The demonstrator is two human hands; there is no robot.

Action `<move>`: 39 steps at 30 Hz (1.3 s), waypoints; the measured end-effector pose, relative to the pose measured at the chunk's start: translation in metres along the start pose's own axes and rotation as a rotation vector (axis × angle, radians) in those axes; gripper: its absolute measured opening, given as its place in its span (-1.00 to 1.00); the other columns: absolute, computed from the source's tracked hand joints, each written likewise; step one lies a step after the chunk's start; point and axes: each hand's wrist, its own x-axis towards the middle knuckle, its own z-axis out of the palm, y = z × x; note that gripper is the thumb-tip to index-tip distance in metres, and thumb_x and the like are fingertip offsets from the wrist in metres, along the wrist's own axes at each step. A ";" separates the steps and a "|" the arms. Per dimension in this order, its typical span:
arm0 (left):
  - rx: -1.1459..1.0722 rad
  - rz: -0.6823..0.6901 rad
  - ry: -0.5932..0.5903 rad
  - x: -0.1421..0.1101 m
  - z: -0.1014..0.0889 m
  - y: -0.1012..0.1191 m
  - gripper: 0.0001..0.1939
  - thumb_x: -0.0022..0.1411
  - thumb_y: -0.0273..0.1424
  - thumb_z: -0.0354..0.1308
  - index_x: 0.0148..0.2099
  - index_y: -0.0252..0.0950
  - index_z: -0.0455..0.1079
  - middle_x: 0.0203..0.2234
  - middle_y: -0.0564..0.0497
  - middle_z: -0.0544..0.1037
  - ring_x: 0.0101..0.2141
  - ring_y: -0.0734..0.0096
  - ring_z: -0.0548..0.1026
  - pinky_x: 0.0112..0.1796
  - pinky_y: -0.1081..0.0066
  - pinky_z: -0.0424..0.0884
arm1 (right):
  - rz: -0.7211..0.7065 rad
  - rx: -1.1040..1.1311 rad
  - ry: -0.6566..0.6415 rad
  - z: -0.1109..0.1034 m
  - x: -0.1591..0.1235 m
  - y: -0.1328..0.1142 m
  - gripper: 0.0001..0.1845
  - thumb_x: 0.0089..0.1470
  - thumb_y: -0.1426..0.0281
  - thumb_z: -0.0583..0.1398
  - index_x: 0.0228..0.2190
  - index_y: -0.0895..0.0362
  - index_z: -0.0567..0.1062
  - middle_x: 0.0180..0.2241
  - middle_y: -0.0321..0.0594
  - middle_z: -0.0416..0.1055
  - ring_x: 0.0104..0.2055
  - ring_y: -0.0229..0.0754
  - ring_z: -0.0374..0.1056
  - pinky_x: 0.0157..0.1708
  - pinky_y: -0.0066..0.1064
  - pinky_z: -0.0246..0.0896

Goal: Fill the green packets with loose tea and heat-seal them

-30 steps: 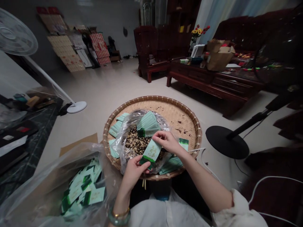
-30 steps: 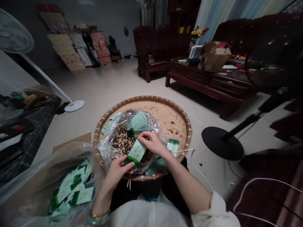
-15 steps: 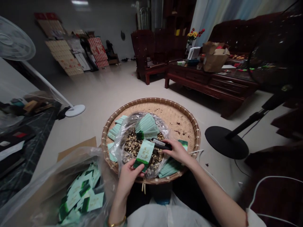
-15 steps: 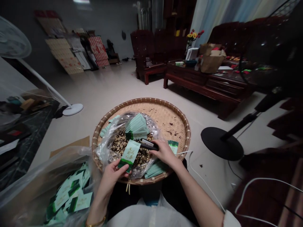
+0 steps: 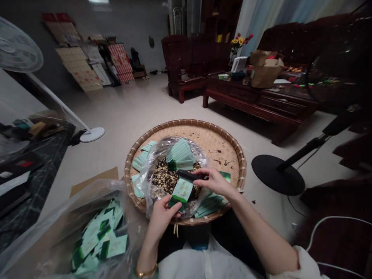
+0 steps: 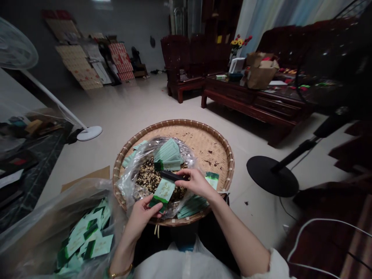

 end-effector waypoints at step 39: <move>-0.225 0.433 0.395 -0.004 0.004 0.001 -0.69 0.02 -0.30 0.27 -0.19 -0.33 0.39 -0.35 -0.07 0.59 -0.32 0.30 0.57 -0.33 0.40 0.52 | -0.263 -0.656 0.353 0.017 0.054 0.043 -0.79 0.08 0.52 0.12 -0.27 0.12 0.53 -0.27 -0.12 0.43 -0.21 -0.13 0.33 -0.22 -0.34 0.24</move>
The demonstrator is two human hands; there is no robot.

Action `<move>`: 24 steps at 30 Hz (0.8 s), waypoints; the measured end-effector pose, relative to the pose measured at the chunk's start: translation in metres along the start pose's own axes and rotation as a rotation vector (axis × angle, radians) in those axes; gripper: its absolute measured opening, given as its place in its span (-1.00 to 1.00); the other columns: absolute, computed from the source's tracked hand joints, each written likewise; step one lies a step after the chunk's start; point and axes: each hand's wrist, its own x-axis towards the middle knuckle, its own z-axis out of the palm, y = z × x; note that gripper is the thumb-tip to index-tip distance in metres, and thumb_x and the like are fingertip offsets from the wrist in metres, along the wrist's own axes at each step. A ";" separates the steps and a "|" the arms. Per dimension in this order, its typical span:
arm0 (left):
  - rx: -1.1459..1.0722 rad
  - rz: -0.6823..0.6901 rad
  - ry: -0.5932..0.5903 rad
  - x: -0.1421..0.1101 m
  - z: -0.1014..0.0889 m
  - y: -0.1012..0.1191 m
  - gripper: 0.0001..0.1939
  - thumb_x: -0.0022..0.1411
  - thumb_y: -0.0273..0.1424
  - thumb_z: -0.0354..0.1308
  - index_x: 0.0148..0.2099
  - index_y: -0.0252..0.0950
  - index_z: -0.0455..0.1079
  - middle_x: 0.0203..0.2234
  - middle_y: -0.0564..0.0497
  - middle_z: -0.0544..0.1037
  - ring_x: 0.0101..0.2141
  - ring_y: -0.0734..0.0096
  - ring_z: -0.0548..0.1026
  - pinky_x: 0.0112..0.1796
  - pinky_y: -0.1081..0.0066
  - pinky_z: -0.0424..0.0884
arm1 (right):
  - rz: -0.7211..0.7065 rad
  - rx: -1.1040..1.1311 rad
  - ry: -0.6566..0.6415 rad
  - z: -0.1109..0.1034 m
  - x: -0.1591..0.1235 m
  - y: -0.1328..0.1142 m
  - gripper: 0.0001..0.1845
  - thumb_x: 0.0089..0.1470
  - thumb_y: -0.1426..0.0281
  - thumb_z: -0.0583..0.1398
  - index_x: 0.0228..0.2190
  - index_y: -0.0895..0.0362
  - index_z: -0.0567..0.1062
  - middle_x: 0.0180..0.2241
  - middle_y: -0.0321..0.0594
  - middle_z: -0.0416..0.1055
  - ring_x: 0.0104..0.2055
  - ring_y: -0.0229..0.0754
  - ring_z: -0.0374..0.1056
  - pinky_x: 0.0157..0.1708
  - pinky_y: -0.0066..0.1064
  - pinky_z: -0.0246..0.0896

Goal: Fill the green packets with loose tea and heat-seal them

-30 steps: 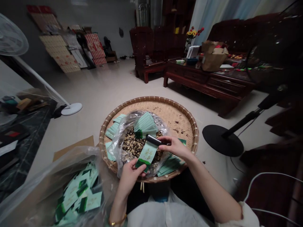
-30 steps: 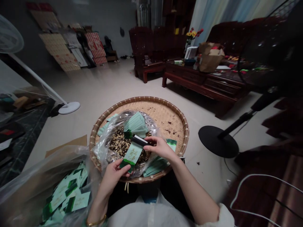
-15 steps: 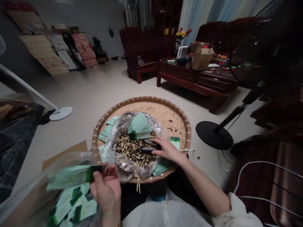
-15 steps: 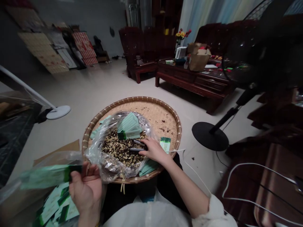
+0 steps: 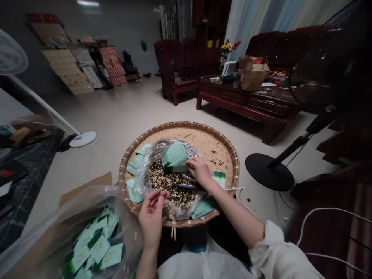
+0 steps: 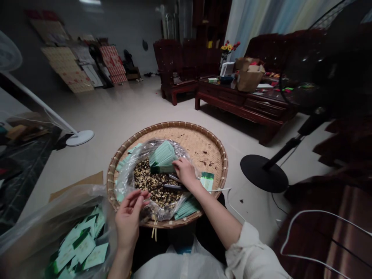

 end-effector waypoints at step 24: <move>0.097 -0.183 -0.117 -0.006 0.015 -0.014 -0.65 0.03 -0.18 0.22 -0.30 -0.41 0.48 -0.43 -0.14 0.62 -0.43 0.21 0.60 -0.41 0.36 0.53 | -0.239 0.304 0.128 -0.024 -0.040 -0.057 -0.61 0.17 0.41 0.06 0.05 0.07 0.35 -0.13 -0.08 0.41 -0.09 -0.10 0.30 -0.10 -0.24 0.25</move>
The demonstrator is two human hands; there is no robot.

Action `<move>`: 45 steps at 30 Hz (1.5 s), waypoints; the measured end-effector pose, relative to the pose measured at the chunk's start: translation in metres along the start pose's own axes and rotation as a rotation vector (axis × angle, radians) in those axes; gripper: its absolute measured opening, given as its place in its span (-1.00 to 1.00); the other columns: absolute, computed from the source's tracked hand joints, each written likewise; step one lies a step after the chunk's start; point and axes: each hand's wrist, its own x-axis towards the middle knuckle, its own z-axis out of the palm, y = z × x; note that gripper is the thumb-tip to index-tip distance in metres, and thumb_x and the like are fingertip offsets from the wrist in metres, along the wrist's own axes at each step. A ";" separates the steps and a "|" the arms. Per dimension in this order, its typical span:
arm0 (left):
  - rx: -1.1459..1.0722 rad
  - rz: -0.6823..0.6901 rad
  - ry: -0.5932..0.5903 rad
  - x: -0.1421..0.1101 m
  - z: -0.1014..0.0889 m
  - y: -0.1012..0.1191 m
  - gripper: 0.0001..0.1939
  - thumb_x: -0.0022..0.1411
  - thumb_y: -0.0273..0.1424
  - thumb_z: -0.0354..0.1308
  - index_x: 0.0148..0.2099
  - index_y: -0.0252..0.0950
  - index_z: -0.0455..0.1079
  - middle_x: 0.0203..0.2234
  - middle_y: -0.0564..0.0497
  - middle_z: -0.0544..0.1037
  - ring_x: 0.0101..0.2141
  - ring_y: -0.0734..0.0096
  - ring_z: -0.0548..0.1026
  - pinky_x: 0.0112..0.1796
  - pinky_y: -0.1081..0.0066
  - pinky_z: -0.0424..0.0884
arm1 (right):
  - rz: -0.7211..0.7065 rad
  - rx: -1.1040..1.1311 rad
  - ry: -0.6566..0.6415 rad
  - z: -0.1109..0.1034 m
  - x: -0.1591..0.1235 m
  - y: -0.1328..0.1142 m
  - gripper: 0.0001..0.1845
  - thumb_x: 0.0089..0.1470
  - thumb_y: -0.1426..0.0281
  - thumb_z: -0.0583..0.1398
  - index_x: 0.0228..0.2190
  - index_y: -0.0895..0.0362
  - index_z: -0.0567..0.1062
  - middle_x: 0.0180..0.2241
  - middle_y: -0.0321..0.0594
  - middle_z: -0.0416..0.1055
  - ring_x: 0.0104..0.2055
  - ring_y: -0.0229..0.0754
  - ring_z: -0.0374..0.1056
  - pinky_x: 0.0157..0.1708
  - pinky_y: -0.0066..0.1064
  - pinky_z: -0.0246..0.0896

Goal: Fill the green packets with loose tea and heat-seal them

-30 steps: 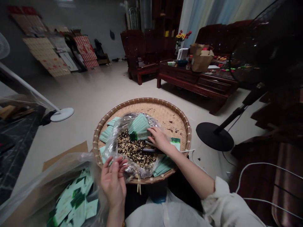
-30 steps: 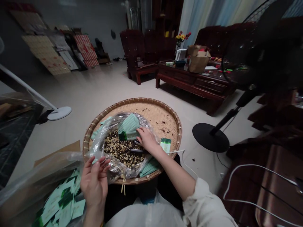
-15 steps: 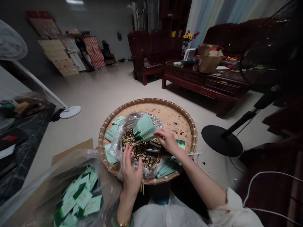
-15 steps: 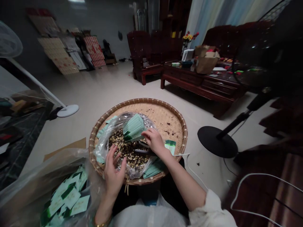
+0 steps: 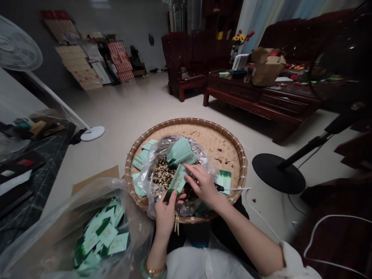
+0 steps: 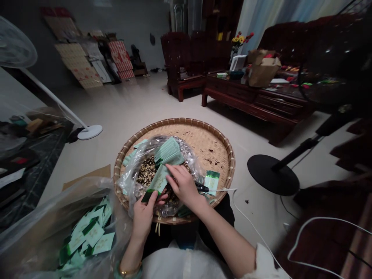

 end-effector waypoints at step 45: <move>1.081 0.832 0.101 -0.007 -0.013 -0.008 -0.48 0.14 -0.49 0.13 0.17 -0.27 0.24 0.03 -0.16 0.45 0.01 -0.01 0.32 0.00 -0.02 0.19 | 0.389 0.331 -0.543 -0.019 -0.003 -0.006 -0.54 0.16 0.11 -0.01 -0.60 0.15 0.29 -0.62 -0.36 0.16 -0.53 -0.32 0.05 -0.52 -0.49 -0.02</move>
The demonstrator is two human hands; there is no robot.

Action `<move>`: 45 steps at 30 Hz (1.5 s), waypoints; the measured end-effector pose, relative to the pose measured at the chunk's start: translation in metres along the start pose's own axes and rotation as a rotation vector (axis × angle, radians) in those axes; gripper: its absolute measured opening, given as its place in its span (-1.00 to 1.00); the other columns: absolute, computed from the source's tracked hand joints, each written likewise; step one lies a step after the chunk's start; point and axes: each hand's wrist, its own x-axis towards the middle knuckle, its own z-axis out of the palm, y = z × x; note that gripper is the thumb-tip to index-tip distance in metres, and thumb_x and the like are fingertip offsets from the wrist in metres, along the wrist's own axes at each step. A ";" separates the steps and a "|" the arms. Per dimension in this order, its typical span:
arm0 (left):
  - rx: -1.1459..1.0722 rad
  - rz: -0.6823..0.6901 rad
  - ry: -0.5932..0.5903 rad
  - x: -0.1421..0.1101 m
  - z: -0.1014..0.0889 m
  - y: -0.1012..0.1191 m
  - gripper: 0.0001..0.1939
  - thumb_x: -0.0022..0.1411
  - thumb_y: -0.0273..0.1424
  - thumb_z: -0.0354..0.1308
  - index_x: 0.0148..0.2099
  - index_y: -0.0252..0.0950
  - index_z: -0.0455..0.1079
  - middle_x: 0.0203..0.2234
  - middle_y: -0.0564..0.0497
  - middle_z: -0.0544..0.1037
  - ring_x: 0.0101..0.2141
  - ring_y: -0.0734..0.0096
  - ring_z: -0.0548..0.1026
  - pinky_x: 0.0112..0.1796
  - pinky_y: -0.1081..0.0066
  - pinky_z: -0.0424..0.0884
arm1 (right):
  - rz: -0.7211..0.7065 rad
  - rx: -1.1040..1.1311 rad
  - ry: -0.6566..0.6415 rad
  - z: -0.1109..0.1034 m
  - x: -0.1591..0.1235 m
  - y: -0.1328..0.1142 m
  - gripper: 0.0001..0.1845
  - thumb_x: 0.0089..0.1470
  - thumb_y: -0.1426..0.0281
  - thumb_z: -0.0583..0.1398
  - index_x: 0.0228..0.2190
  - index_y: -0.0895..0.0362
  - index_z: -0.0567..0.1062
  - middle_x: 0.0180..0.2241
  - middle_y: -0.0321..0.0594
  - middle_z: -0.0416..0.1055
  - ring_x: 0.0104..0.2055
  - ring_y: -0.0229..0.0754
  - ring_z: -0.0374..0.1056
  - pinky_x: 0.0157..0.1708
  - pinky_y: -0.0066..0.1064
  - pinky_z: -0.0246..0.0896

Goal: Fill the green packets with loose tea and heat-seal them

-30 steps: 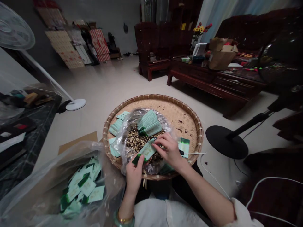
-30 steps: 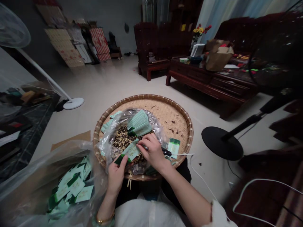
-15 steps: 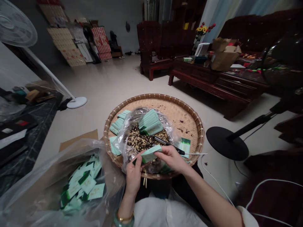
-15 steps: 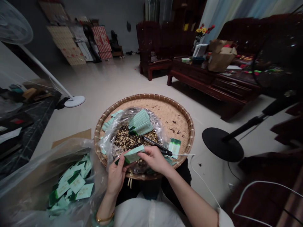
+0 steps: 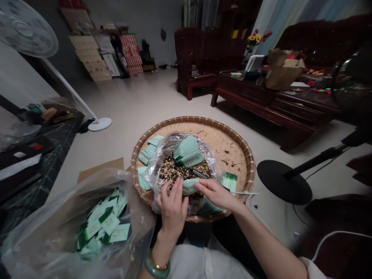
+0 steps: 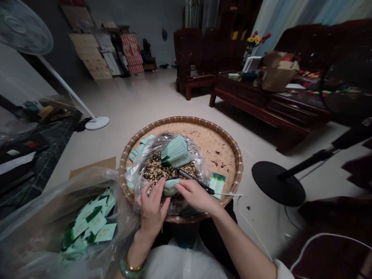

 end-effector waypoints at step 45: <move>-0.306 -0.271 0.227 -0.010 0.007 -0.021 -0.50 0.01 -0.40 0.18 0.04 -0.35 0.26 -0.18 -0.20 0.50 -0.17 0.10 0.50 -0.15 0.11 0.44 | -0.258 -0.978 -0.366 0.050 0.134 -0.017 -0.45 -0.18 0.34 0.35 -0.08 0.16 0.43 -0.13 0.00 0.37 -0.14 0.01 0.39 -0.26 -0.34 0.32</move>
